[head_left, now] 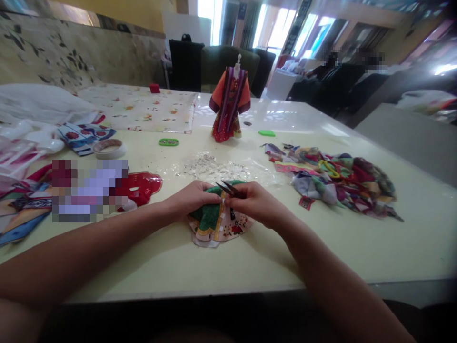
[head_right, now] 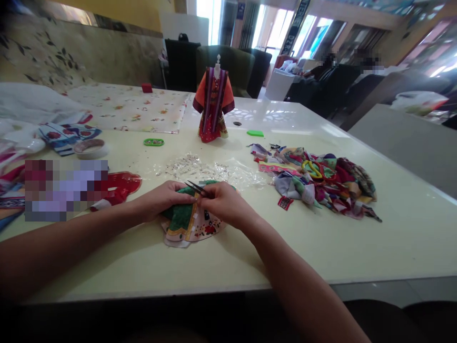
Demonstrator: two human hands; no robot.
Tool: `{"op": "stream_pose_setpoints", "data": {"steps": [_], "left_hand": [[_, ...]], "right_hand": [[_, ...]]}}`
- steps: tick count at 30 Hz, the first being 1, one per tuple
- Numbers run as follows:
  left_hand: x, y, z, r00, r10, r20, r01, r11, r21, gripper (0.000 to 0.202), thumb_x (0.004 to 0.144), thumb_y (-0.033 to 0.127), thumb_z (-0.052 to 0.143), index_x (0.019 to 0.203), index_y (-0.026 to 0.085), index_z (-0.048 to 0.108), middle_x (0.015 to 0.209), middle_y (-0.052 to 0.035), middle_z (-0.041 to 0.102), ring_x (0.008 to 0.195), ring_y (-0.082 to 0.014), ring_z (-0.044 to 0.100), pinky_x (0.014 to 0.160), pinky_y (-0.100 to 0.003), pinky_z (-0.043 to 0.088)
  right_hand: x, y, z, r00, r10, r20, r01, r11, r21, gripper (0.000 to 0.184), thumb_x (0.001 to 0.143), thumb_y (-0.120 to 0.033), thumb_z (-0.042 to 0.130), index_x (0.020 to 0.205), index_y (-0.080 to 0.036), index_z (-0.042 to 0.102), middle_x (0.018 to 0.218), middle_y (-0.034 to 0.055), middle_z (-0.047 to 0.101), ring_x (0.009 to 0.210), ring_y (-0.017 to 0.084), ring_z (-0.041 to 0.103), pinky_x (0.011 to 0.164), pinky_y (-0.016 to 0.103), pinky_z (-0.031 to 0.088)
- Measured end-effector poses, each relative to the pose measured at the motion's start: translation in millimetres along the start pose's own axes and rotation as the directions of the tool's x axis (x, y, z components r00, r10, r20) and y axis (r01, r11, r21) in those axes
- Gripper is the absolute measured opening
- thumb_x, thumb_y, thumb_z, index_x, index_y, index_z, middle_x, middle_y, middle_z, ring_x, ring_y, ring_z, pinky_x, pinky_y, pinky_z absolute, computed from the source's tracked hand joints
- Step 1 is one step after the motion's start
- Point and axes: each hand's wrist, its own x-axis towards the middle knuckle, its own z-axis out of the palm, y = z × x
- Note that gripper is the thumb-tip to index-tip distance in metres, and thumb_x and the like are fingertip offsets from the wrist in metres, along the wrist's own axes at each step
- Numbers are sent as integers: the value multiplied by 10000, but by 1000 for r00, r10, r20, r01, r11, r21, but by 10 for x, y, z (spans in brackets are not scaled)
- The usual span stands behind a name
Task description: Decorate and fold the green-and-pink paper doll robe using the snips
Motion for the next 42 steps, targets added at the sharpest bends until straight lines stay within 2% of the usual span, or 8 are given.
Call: {"op": "stream_pose_setpoints", "data": {"steps": [7, 13, 18, 23, 31, 42], "left_hand": [[9, -11, -10, 998, 44, 42, -45, 999, 27, 185, 669, 260, 713, 794, 126, 692, 724, -52, 699, 601, -130, 621, 590, -251, 494], [5, -36, 14, 994, 96, 54, -99, 994, 51, 214, 664, 248, 722, 840, 127, 706, 715, -29, 691, 611, -120, 617, 608, -245, 500], [11, -54, 14, 993, 105, 45, -108, 992, 67, 205, 672, 249, 718, 839, 132, 709, 723, -25, 694, 615, -119, 621, 606, -241, 505], [16, -67, 11, 991, 118, 55, -121, 991, 60, 206, 671, 263, 722, 834, 137, 709, 743, -28, 703, 640, -129, 636, 630, -250, 519], [13, -71, 12, 991, 118, 70, -121, 992, 35, 206, 672, 257, 724, 840, 140, 708, 744, -31, 707, 647, -136, 642, 636, -259, 527], [-10, -50, 20, 993, 103, 57, -106, 992, 61, 204, 679, 255, 711, 849, 142, 713, 750, -33, 709, 649, -140, 644, 634, -260, 526]], "right_hand": [[42, 49, 6, 990, 144, -4, -143, 989, 48, 106, 728, -257, 655, 707, -155, 673, 608, -4, 575, 561, 99, 434, 499, 231, 350], [40, -2, 6, 965, 254, 62, -261, 957, 126, 99, 752, -225, 629, 714, -134, 642, 571, -40, 514, 470, 45, 349, 428, 198, 263], [39, -19, 20, 949, 309, 71, -316, 933, 170, 59, 757, -177, 621, 716, -136, 629, 520, -68, 470, 426, 31, 308, 411, 195, 242], [36, -43, 17, 938, 336, 89, -348, 914, 207, 62, 761, -148, 609, 700, -138, 606, 467, -90, 417, 391, 24, 283, 399, 193, 228], [36, -42, 11, 934, 338, 116, -356, 907, 225, 93, 756, -158, 620, 674, -139, 580, 464, -82, 423, 390, 21, 306, 373, 191, 178], [32, -46, 3, 931, 341, 130, -363, 898, 249, 56, 735, -136, 619, 688, -138, 589, 456, -81, 421, 393, 28, 293, 379, 192, 193]]}}
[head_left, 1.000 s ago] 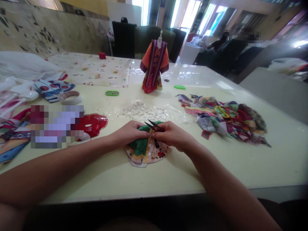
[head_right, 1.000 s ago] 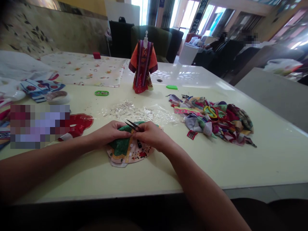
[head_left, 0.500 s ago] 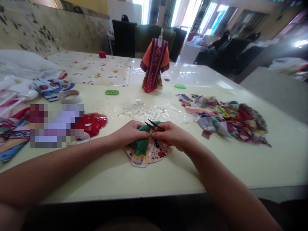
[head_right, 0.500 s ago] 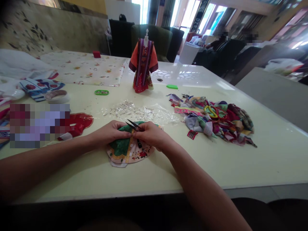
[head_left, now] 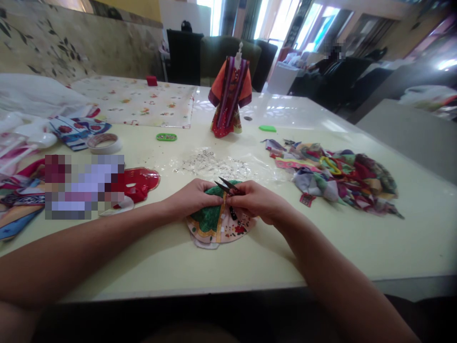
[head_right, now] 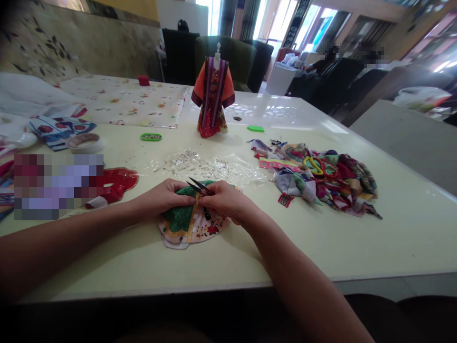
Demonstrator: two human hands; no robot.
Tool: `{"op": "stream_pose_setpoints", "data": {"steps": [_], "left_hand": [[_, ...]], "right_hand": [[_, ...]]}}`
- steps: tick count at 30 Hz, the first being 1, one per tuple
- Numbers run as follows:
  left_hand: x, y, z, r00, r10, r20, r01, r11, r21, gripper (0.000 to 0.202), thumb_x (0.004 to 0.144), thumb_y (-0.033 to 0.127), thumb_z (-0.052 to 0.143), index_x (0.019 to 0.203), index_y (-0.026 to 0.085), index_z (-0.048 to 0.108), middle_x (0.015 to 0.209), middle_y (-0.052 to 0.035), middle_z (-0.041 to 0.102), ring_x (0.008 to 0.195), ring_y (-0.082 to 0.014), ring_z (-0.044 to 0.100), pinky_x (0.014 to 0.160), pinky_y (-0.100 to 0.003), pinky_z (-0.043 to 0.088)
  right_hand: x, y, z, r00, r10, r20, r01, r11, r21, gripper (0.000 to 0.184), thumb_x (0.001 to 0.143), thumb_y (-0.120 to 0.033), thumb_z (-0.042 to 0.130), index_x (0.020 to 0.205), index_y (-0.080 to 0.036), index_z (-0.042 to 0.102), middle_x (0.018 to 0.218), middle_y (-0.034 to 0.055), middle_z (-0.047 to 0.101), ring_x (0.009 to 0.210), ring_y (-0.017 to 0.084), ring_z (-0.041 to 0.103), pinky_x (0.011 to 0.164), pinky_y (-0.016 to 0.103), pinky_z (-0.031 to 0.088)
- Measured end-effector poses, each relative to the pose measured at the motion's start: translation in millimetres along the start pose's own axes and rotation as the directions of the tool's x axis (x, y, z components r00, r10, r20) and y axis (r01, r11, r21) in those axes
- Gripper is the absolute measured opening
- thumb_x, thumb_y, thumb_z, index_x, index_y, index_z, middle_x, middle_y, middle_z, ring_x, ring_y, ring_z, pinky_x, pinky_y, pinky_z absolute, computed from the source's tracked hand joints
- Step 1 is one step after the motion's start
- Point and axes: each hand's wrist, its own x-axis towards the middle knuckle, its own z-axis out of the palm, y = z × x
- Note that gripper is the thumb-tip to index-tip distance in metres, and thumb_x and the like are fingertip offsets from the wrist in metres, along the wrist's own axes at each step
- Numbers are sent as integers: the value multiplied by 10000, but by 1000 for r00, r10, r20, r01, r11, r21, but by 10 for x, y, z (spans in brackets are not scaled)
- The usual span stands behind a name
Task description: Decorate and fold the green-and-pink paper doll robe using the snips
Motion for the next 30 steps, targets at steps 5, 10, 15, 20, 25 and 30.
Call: {"op": "stream_pose_setpoints", "data": {"steps": [5, 10, 15, 20, 25, 30], "left_hand": [[8, -19, -6, 1000, 7, -1, -7, 1000, 3, 208, 680, 254, 715, 850, 134, 710, 758, -36, 708, 654, -142, 643, 642, -264, 529], [11, -39, -10, 1000, 5, 8, -5, 1000, -15, 205, 682, 252, 721, 853, 139, 707, 760, -24, 707, 654, -137, 640, 651, -262, 531], [14, -36, -12, 1000, 4, 8, -4, 1000, -5, 206, 682, 248, 718, 860, 145, 712, 767, -27, 711, 665, -142, 648, 646, -261, 533], [15, -34, -6, 1000, 4, -4, -4, 1000, 16, 201, 684, 244, 709, 860, 148, 710, 766, -33, 709, 663, -140, 644, 646, -265, 532], [21, -41, 1, 999, 37, -10, -36, 998, 49, 192, 673, 251, 702, 833, 145, 697, 763, -23, 698, 670, -140, 634, 659, -267, 530], [19, -60, 2, 997, 71, -11, -69, 992, 105, 203, 686, 263, 686, 845, 138, 691, 742, -12, 684, 663, -135, 619, 659, -259, 523]], "right_hand": [[2, 4, 1, 1000, 4, -6, -4, 1000, -1, 119, 777, -158, 610, 666, -144, 568, 442, -82, 415, 385, 28, 302, 379, 186, 202], [1, -5, 8, 1000, 10, 2, -10, 1000, 4, 110, 772, -139, 608, 668, -137, 571, 445, -81, 435, 383, 21, 318, 372, 174, 207], [10, 11, -4, 1000, 3, 12, -4, 1000, 8, 86, 740, -153, 636, 678, -139, 578, 455, -79, 433, 387, 21, 326, 360, 171, 198], [15, 20, -7, 1000, 3, 12, -2, 1000, -5, 58, 733, -150, 628, 690, -139, 591, 469, -73, 434, 397, 26, 332, 366, 176, 199], [19, 15, 9, 1000, 18, -5, -18, 1000, 5, 84, 724, -173, 648, 672, -143, 590, 461, -68, 430, 404, 34, 329, 372, 179, 201], [24, 7, 27, 999, 47, -15, -46, 999, 29, 147, 733, -155, 641, 621, -153, 546, 434, -73, 417, 386, 28, 315, 369, 177, 188]]}}
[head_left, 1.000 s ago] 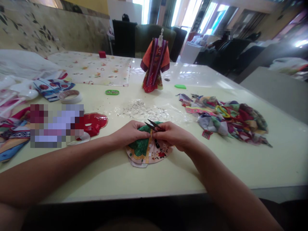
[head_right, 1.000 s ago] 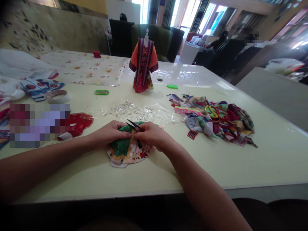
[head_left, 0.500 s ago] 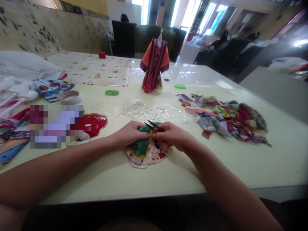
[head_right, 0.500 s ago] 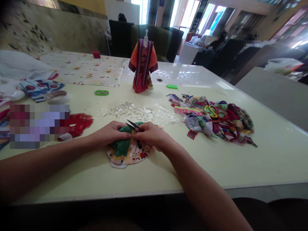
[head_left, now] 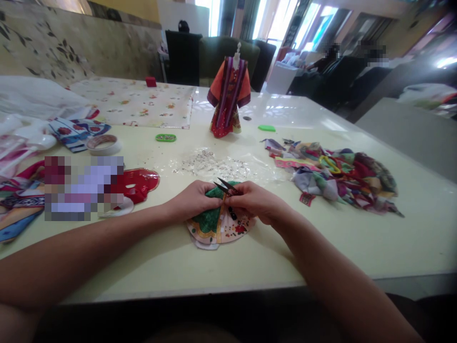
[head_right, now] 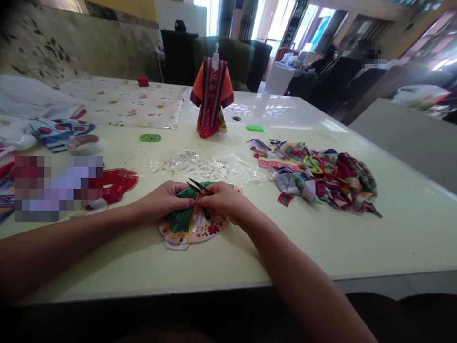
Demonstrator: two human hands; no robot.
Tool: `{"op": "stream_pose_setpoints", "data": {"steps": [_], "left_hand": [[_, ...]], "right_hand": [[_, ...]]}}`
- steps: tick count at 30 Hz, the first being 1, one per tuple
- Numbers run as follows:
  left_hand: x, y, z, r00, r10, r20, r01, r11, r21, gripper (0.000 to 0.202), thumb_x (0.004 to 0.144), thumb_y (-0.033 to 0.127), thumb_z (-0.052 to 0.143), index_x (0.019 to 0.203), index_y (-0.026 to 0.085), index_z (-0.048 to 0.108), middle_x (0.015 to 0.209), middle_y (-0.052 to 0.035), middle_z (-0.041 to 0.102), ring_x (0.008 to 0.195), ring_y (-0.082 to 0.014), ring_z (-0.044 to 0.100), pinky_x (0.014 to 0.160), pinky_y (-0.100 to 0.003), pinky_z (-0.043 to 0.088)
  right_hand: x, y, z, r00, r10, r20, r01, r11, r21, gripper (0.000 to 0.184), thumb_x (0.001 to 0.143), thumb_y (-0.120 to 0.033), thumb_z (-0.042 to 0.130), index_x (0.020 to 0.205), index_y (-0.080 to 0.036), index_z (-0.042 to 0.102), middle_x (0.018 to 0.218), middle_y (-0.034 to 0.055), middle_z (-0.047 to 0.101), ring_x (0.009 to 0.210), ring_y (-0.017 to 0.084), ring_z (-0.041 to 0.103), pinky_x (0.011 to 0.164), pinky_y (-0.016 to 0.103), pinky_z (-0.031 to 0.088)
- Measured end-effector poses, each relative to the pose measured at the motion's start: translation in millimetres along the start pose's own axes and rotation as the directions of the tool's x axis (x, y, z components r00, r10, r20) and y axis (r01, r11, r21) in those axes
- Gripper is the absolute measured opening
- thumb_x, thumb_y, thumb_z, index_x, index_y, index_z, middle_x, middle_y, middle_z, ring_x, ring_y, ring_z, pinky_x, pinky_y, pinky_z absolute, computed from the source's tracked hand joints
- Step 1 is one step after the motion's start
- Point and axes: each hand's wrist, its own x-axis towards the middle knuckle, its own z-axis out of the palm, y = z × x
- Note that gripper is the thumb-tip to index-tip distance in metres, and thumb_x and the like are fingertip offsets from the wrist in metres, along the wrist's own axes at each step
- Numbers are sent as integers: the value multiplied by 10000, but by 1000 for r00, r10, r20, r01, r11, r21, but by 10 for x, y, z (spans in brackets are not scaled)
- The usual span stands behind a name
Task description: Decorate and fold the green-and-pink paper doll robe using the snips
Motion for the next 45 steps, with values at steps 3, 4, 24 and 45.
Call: {"op": "stream_pose_setpoints", "data": {"steps": [3, 4, 24, 45], "left_hand": [[-6, 3, 4, 1000, -4, 4, 4, 1000, 2, 217, 692, 262, 685, 868, 135, 696, 751, -16, 687, 665, -136, 620, 666, -263, 525], [-8, 7, 5, 1000, -9, 3, 9, 1000, 2, 216, 692, 260, 687, 867, 134, 697, 756, -19, 690, 668, -137, 622, 671, -266, 526], [31, 29, -43, 989, -145, 12, 144, 970, -196, 181, 718, 261, 720, 848, 136, 713, 775, -57, 721, 646, -134, 653, 643, -251, 520], [22, 32, -33, 988, -155, 11, 155, 972, -179, 139, 741, 217, 691, 849, 130, 707, 771, -51, 726, 637, -134, 658, 639, -253, 525]], "right_hand": [[1, -1, 0, 1000, 1, 11, -1, 1000, -1, 152, 745, -155, 627, 621, -155, 540, 428, -75, 408, 383, 28, 304, 372, 179, 185], [0, -1, -4, 1000, 1, 15, -1, 1000, -6, 144, 740, -160, 630, 626, -155, 543, 430, -74, 411, 385, 30, 305, 374, 181, 184], [3, 23, -26, 884, -467, -7, 365, 699, -616, 138, 744, -152, 528, 625, -183, 465, 615, -39, 472, 605, 96, 393, 557, 251, 283], [46, 68, -77, 886, -462, 22, 405, 752, -519, 192, 802, -269, 519, 654, -159, 570, 630, -21, 452, 612, 107, 387, 546, 250, 308]]}}
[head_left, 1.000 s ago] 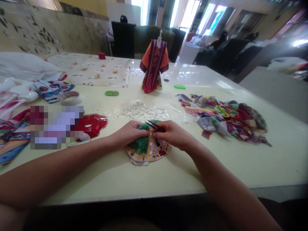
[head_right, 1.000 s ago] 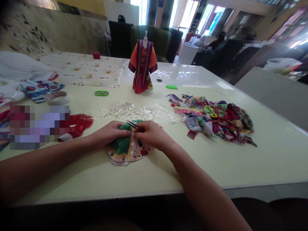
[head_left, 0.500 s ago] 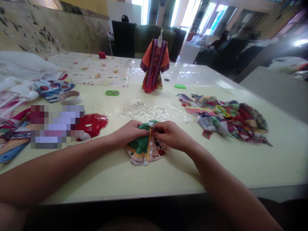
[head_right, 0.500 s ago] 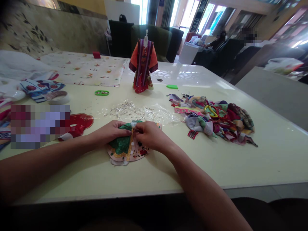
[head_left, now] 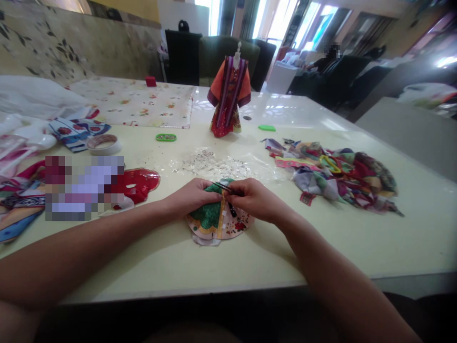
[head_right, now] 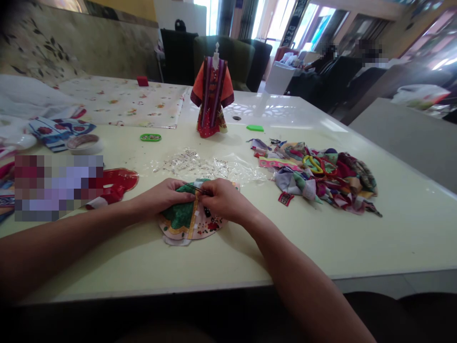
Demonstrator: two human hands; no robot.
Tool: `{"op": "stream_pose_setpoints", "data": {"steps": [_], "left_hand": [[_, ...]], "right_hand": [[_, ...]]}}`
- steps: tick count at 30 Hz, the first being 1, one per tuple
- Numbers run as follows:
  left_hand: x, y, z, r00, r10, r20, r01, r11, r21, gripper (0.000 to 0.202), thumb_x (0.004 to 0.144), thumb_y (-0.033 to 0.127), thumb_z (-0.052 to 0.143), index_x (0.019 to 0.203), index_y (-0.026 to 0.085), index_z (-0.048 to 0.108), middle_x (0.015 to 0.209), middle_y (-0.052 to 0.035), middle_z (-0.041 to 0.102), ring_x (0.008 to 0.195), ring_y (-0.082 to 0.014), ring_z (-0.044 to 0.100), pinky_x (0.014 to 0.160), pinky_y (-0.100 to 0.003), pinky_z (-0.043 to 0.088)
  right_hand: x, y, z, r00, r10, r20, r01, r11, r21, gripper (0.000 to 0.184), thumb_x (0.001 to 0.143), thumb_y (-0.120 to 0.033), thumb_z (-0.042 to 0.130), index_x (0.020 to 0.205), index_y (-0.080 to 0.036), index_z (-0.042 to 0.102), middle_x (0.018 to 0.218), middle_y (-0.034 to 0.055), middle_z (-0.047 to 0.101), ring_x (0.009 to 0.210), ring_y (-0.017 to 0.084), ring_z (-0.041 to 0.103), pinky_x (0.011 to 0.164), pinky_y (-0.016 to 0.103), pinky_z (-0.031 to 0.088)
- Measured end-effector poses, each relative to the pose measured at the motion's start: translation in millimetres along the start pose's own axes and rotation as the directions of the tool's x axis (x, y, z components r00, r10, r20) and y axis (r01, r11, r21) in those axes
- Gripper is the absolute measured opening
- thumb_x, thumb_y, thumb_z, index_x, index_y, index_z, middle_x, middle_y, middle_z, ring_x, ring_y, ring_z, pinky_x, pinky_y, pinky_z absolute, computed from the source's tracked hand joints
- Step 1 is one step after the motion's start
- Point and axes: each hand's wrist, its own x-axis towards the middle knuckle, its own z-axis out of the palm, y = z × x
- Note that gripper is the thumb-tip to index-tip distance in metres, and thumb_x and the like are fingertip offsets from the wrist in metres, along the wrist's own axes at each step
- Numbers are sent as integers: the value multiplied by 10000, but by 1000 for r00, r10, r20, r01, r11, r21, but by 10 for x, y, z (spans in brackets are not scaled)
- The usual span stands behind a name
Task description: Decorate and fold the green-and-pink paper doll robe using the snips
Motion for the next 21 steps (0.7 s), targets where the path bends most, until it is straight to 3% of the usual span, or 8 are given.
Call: {"op": "stream_pose_setpoints", "data": {"steps": [8, 16, 21], "left_hand": [[1, 11, -6, 1000, 10, -8, -10, 1000, 10, 150, 751, 267, 703, 828, 139, 697, 721, -32, 706, 605, -117, 635, 593, -230, 504], [9, -8, -11, 999, 41, 22, -42, 999, 11, 206, 719, 283, 729, 865, 141, 699, 803, -65, 730, 670, -157, 672, 665, -287, 540], [1, -3, -1, 997, 71, 33, -71, 997, 18, 205, 710, 286, 726, 852, 141, 695, 793, -61, 727, 698, -169, 678, 677, -294, 546]], "right_hand": [[3, 15, -6, 999, 19, 27, -22, 993, 119, 123, 747, -211, 530, 700, -157, 630, 660, -21, 520, 627, 107, 437, 576, 248, 353], [10, 39, -27, 996, 80, -34, -71, 974, 215, 171, 777, -303, 592, 753, -152, 669, 684, -7, 570, 640, 115, 479, 607, 259, 398], [-12, 0, -19, 993, 117, 15, -117, 966, 229, 119, 745, -279, 642, 731, -166, 677, 656, -8, 591, 614, 114, 483, 561, 243, 391]]}}
